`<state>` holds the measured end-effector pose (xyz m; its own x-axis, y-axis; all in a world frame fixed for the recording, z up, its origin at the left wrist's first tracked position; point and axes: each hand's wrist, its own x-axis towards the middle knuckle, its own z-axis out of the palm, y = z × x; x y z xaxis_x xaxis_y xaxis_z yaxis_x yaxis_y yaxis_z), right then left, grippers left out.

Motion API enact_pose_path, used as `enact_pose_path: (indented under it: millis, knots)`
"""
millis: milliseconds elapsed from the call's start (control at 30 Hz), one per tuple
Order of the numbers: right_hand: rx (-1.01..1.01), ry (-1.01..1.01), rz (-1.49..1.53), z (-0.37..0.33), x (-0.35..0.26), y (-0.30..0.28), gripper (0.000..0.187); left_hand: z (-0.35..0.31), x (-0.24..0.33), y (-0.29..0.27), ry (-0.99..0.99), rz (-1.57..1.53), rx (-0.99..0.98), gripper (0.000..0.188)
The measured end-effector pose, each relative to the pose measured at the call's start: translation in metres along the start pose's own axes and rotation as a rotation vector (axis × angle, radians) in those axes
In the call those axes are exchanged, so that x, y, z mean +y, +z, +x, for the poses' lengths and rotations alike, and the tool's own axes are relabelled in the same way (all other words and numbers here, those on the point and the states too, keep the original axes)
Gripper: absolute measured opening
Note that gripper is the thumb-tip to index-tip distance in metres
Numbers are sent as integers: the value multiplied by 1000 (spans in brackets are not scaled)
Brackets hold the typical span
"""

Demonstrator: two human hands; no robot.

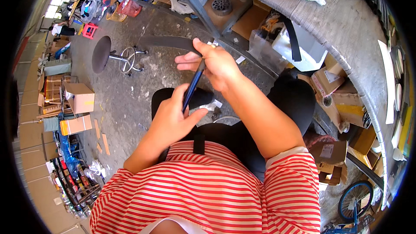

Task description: The person wraps black tape around the ends of blue metal rods. They pick up a rod, apply tape to one end, then flip the rod to wrap the other end, and place the finished rod on a table.

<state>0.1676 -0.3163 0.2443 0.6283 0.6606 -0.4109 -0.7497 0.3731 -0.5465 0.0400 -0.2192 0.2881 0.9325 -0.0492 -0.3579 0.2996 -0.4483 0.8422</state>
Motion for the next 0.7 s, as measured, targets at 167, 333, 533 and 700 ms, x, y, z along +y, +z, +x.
enact_pose_path:
  millis: [167,333,533,700]
  knots:
    - [-399,-147,176,3,3,-11,44,0,-6,-6,-123,-512,-199,26]
    - [-345,-113,122,4,2,-6,44,6,-18,-10,-211,-1262,-466,22]
    - [-248,-117,99,4,2,-4,43,4,-19,-9,-177,-983,-407,21]
    - [-554,-153,250,4,15,-2,46,7,-30,-10,-109,-1405,-679,24]
